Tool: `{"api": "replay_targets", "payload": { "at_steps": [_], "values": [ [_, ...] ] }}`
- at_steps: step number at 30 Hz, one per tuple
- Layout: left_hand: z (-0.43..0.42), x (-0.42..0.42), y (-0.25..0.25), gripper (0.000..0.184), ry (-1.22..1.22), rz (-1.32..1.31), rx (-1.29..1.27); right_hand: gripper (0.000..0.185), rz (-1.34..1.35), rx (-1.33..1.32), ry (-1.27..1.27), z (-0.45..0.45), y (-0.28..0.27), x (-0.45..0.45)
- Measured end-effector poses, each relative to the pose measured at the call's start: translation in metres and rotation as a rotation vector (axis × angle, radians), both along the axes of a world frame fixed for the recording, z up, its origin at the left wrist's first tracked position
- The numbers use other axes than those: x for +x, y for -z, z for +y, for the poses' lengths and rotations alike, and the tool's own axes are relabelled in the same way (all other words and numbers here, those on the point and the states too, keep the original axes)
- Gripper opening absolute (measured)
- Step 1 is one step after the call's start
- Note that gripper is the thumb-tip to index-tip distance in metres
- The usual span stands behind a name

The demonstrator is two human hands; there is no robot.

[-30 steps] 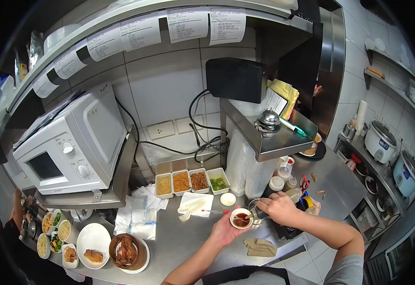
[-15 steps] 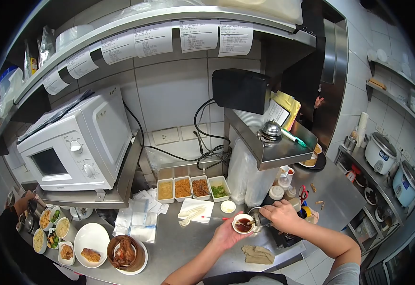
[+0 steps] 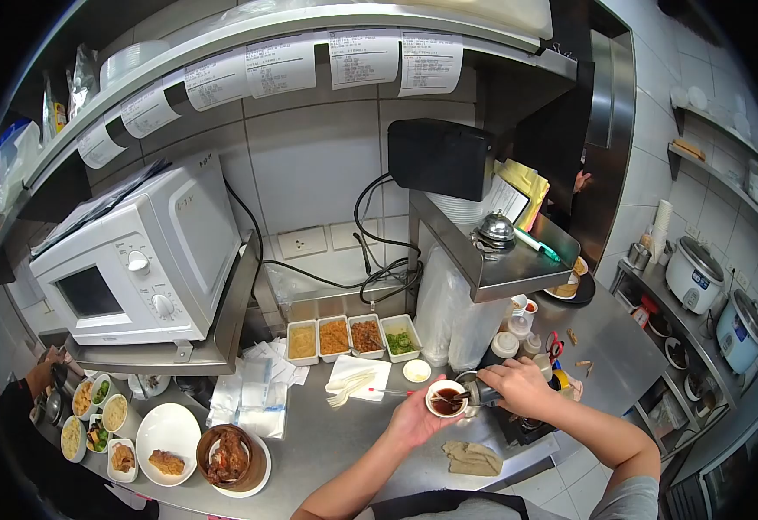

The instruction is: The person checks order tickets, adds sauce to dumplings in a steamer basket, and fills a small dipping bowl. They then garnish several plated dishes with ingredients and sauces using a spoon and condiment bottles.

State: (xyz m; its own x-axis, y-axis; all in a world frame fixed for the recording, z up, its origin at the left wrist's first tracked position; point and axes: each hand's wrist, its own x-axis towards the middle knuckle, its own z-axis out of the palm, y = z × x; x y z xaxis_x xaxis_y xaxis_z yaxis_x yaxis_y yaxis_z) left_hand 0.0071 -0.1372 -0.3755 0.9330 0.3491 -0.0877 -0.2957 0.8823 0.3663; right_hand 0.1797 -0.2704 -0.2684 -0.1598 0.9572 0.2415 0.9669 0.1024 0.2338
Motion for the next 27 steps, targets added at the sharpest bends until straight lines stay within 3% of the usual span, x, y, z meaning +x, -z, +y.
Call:
{"api": "replay_targets", "payload": {
  "at_steps": [6,10,17,27],
  "values": [
    [0.001,-0.001,-0.010,0.037,0.001,-0.031,0.023,0.056,0.502,-0.100,0.043,0.004,0.018,0.017],
    [-0.001,-0.002,-0.014,0.037,0.013,-0.064,0.013,0.053,0.693,-0.094,-0.031,0.004,0.020,0.020],
    [0.001,0.000,-0.009,0.038,0.024,-0.059,0.021,0.053,0.712,-0.119,-0.024,0.002,0.025,0.020],
    [0.002,0.001,-0.006,0.041,0.003,0.014,0.049,0.051,0.538,-0.097,-0.011,0.003,0.024,0.021]
  ]
}}
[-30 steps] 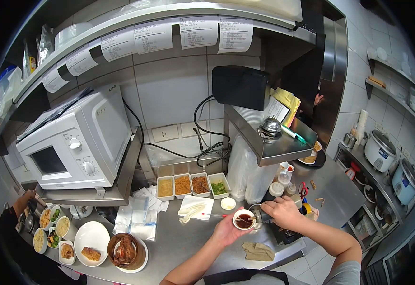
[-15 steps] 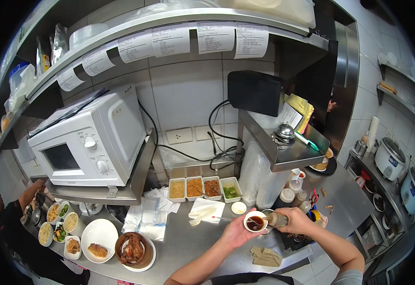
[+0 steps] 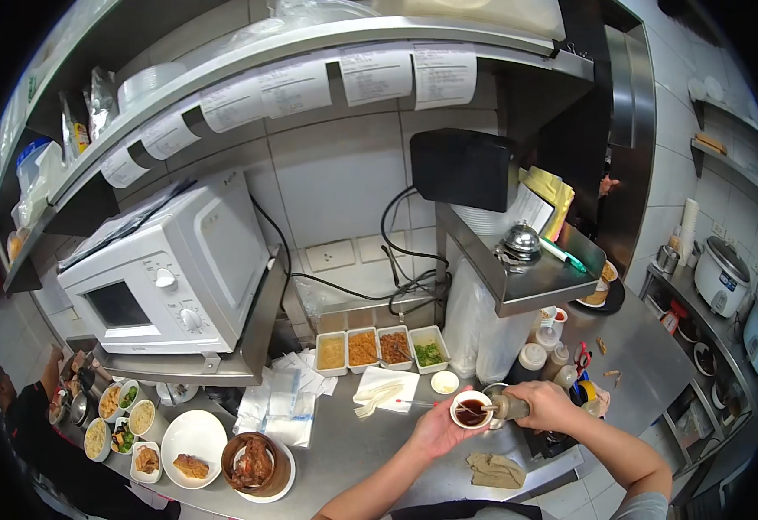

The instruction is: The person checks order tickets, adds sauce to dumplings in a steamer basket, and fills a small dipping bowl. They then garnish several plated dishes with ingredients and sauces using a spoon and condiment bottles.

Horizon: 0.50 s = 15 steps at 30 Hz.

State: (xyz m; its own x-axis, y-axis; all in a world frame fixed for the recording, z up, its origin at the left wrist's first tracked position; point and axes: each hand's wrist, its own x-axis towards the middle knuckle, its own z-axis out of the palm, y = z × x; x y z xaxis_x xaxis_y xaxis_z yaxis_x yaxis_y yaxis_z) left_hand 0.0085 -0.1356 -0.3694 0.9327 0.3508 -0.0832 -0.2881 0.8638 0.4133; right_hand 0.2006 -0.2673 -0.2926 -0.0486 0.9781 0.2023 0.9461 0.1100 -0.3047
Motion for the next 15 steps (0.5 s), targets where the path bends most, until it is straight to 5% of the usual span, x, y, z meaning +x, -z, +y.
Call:
{"api": "replay_targets", "payload": {
  "at_steps": [15],
  "values": [
    [0.000,0.004,0.002,0.041,0.001,-0.002,-0.010,0.056,-0.558,0.059,0.008,0.003,-0.013,-0.001]
  ]
}}
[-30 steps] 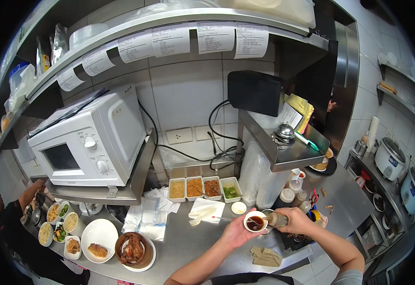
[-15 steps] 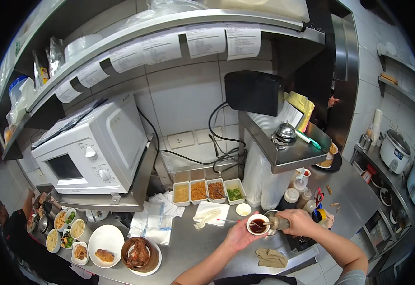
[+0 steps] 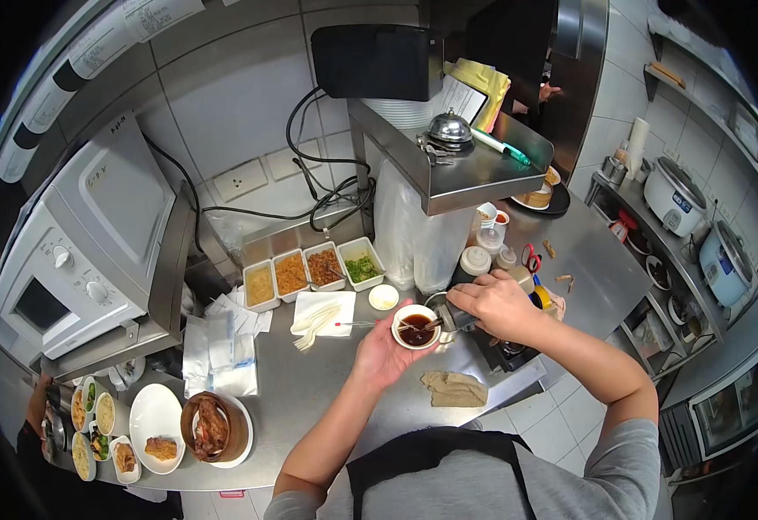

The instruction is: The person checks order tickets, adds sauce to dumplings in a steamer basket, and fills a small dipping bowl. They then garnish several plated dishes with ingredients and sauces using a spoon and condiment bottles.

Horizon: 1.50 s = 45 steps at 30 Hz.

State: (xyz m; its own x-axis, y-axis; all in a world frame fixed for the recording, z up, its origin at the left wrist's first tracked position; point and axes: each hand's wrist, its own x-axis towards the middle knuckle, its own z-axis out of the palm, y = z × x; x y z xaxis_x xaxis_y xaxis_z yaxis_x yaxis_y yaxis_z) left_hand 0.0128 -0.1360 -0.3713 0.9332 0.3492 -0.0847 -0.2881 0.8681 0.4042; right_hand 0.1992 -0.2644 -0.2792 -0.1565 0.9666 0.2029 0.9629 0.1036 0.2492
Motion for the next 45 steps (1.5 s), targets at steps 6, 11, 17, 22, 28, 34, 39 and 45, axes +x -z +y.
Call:
{"api": "replay_targets", "payload": {
  "at_steps": [6,11,17,22,28,34,39,45],
  "values": [
    [-0.002,0.001,-0.003,0.041,-0.004,0.020,-0.007,0.046,-0.042,0.082,-0.019,0.000,0.005,0.004],
    [-0.004,0.004,-0.001,0.040,0.016,-0.012,-0.049,0.028,-0.067,0.162,-0.068,-0.002,0.002,0.007],
    [-0.006,0.005,0.001,0.040,0.054,-0.046,-0.080,0.030,-0.068,0.189,-0.063,-0.007,0.002,0.005],
    [-0.008,0.007,0.001,0.039,0.077,-0.047,-0.075,0.052,0.032,0.123,-0.018,-0.014,0.006,0.009],
    [-0.011,0.010,-0.025,0.038,0.097,-0.077,-0.074,0.051,0.782,0.102,0.083,-0.025,0.008,0.025],
    [-0.013,0.010,-0.048,0.038,0.133,-0.116,-0.107,0.054,0.916,0.349,0.213,-0.035,0.017,0.080],
    [-0.017,0.011,-0.039,0.039,0.175,-0.123,-0.131,0.054,0.777,0.351,0.437,-0.045,0.033,0.099],
    [-0.011,0.010,-0.027,0.038,0.180,-0.121,-0.162,0.059,0.796,0.172,0.679,-0.053,0.071,0.119]
  ]
}}
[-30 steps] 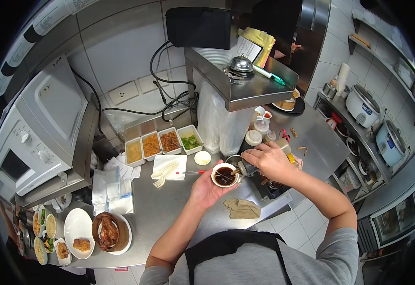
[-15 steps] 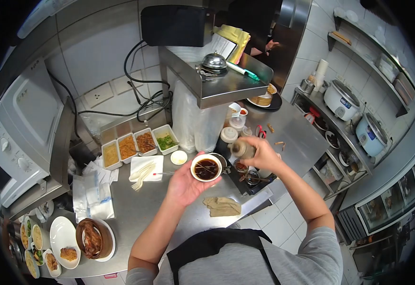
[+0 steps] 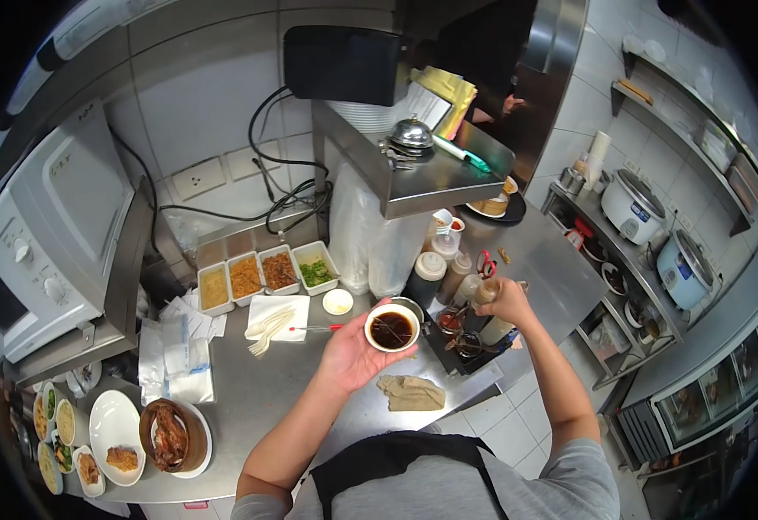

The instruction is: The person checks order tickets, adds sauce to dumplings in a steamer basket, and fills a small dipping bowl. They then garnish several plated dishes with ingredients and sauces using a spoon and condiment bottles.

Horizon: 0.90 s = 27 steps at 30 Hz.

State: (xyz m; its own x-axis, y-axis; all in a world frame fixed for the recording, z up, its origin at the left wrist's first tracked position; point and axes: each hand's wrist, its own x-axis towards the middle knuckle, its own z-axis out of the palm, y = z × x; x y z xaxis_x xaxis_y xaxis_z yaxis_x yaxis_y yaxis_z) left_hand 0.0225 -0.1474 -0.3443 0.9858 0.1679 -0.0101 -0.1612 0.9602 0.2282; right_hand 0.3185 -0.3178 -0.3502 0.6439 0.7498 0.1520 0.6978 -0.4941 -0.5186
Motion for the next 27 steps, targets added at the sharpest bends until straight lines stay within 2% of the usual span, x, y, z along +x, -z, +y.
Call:
{"api": "replay_targets", "payload": {
  "at_steps": [3,6,7,9,11,12,14,16,19,24,27],
  "values": [
    [0.002,0.000,0.001,0.037,-0.016,0.019,-0.001,0.062,0.032,-0.316,0.089,-0.001,0.009,0.001],
    [0.004,0.001,0.006,0.037,-0.023,0.005,-0.006,0.065,0.008,-0.339,0.089,-0.007,0.027,0.013],
    [0.005,0.001,0.008,0.037,-0.028,0.008,0.011,0.070,-0.043,-0.376,0.175,-0.004,-0.013,-0.024],
    [0.006,0.003,0.012,0.036,-0.030,-0.002,0.008,0.081,-0.438,-0.069,0.138,0.000,-0.042,-0.066],
    [0.003,0.005,0.011,0.035,-0.025,-0.005,0.036,0.082,-0.292,0.206,-0.338,0.015,-0.071,-0.100],
    [0.002,0.007,0.012,0.035,-0.028,0.000,0.034,0.083,-0.129,0.195,-0.424,0.021,-0.084,-0.126],
    [0.000,0.011,0.015,0.034,-0.030,0.006,0.033,0.084,-0.105,0.210,-0.594,0.035,-0.086,-0.156],
    [-0.002,0.012,0.015,0.034,-0.027,-0.017,0.073,0.077,-0.162,0.170,-0.603,0.046,-0.078,-0.166],
    [-0.001,0.013,0.022,0.035,-0.008,-0.009,0.082,0.071,-0.072,0.103,-0.580,0.052,-0.076,-0.172],
    [-0.006,0.013,0.019,0.037,0.061,0.031,0.098,0.071,0.025,0.153,-0.539,0.047,-0.074,-0.171],
    [-0.010,0.008,0.011,0.039,0.066,0.173,0.148,0.072,0.069,0.204,-0.451,0.036,-0.076,-0.159]
  ]
}}
